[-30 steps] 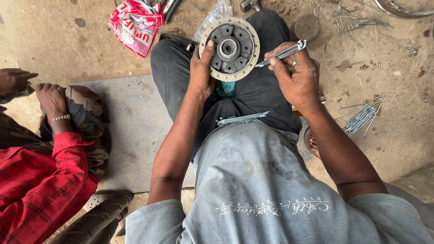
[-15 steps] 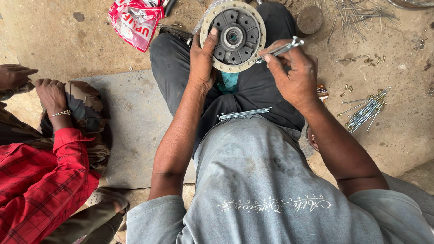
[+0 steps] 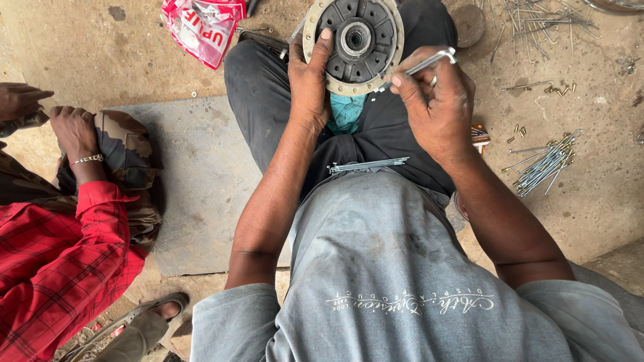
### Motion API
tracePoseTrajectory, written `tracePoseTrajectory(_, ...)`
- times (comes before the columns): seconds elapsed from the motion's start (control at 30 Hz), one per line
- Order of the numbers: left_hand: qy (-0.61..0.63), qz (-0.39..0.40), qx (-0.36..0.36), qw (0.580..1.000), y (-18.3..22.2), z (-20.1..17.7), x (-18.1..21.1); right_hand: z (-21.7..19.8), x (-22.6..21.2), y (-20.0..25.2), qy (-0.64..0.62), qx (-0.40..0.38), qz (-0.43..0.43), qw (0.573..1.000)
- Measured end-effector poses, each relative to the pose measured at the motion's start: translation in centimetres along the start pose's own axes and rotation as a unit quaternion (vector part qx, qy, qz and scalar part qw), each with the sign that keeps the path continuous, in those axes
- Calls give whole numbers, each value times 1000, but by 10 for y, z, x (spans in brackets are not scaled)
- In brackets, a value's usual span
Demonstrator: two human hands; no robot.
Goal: The person is assembling a bicycle wheel hub by inserting metal spokes into the hub flange while holding the assembly on their lap.
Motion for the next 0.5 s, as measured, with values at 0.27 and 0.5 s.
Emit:
tracePoseTrajectory(0.27, -20, 57, 27, 998, 9, 16, 5, 4, -5, -6, 58, 32, -4, 998)
tracePoseTrajectory(0.5, -16, 75, 28, 997, 15, 16, 6, 9, -15, -13, 210, -1, -46, 977)
Point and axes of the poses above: each hand's wrist, its own y-axis away from the middle knuckle, its own z-axis out of the palm, x = y × z, the point moved 9 cm from there along -y, towards the middle knuckle, and after that the axes turned 9 degrees about y, right-handed, at the moved point
